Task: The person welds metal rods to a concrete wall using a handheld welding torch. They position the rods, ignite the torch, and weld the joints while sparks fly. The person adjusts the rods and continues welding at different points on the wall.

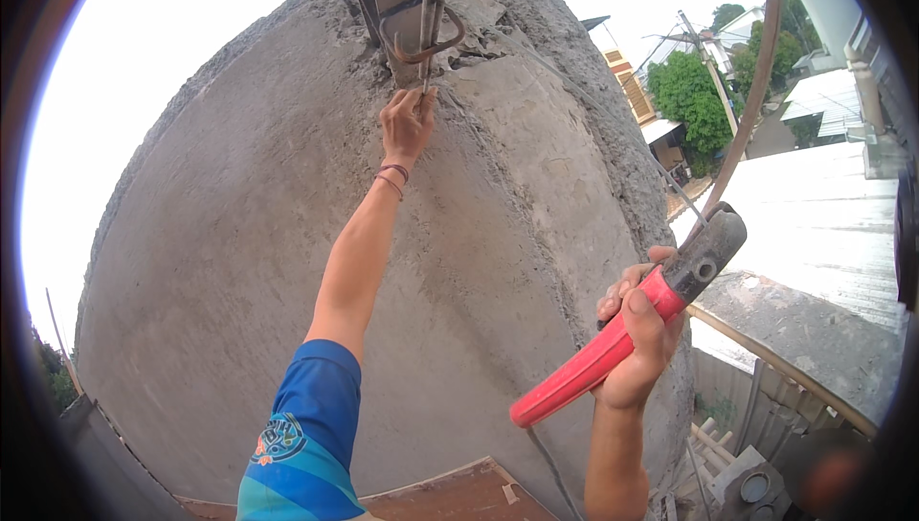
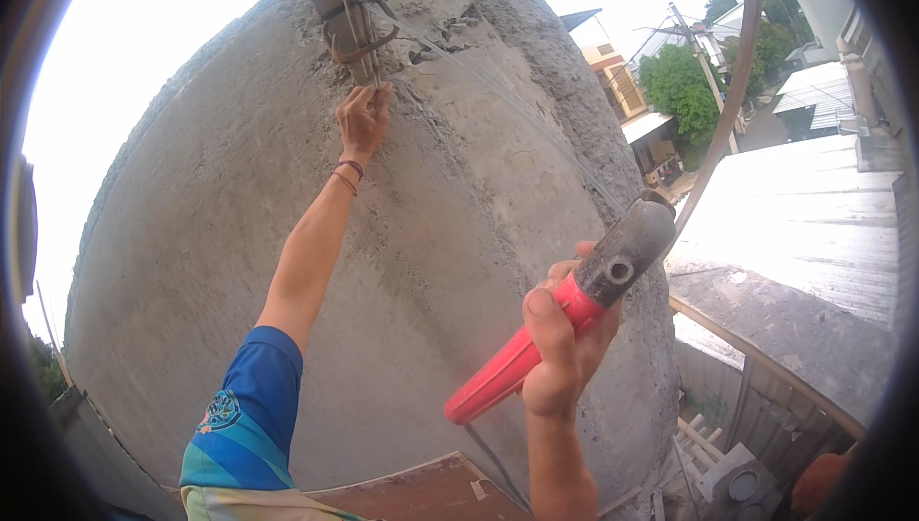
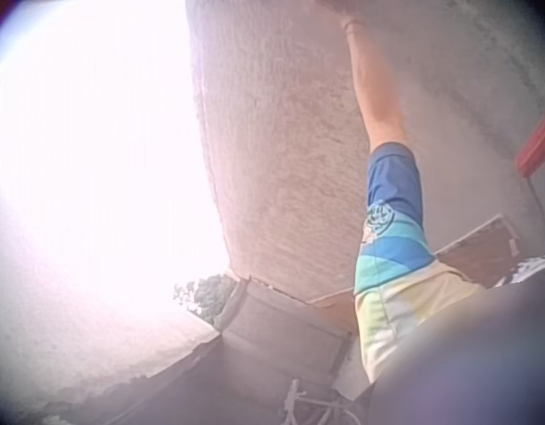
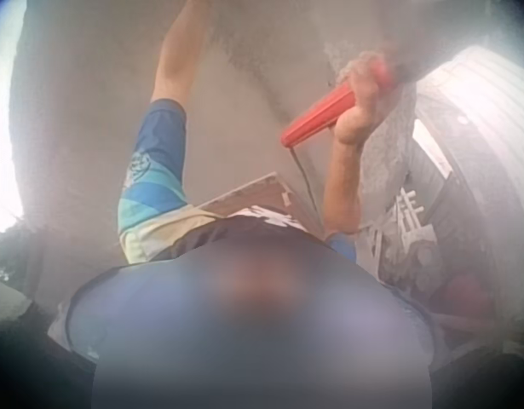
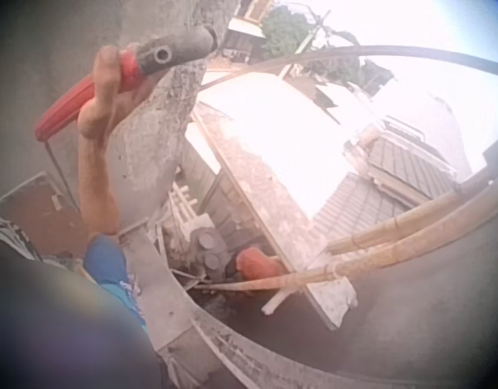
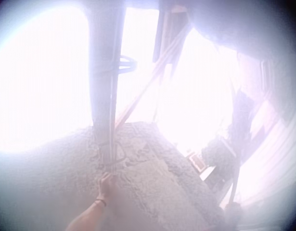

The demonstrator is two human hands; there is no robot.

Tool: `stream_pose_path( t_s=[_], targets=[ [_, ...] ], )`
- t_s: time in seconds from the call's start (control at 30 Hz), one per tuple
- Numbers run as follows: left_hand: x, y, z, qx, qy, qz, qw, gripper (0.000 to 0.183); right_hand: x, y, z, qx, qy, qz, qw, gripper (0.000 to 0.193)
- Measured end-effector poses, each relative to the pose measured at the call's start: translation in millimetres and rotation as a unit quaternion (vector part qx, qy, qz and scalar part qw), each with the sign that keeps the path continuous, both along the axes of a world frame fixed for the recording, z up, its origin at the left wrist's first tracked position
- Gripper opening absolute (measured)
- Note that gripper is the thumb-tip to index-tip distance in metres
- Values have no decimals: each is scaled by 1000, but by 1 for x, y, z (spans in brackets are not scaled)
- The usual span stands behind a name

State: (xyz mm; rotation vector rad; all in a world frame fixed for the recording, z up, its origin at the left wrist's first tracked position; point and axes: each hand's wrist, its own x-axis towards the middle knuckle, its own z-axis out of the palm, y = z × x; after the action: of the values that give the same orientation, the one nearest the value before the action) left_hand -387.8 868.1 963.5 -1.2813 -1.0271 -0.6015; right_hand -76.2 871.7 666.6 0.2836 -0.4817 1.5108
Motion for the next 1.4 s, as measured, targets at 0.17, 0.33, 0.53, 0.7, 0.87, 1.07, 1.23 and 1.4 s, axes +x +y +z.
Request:
stream_pose_path(
  t_s=[0.17, 0.33, 0.53, 0.7, 0.87, 1.07, 1.23, 1.4],
  targets=[
    [2, -1, 0, 5, 4, 19, 1000, 23, -2, 0, -1, 10, 5, -13, 1000, 64],
    [4, -1, -1, 0, -14, 13, 1000, 25, -3, 0, -3, 7, 10, -5, 1000, 64],
    [1, 1, -1, 10, 13, -11, 1000, 24, -3, 0, -3, 9, 10, 1, 1000, 64],
    [-1, 1, 1, -6, 31, 40, 999, 22, 1, 0, -8, -5, 9, 4, 1000, 65],
    [-1, 4, 6, -10, 68, 28, 997, 19, 2, 4, -14, -1, 6, -12, 1000, 63],
    [-6, 2, 2, -15, 70, 8, 997, 21, -2, 2, -18, -19, 8, 16, 1000, 63],
    [-5, 3, 3, 5, 75, -5, 997, 23, -3, 2, -19, -9, 2, 13, 1000, 62],
    [-5, 2, 3, -1, 81, -10, 997, 23, -3, 2, -19, -18, 10, 16, 1000, 62]
  ],
)
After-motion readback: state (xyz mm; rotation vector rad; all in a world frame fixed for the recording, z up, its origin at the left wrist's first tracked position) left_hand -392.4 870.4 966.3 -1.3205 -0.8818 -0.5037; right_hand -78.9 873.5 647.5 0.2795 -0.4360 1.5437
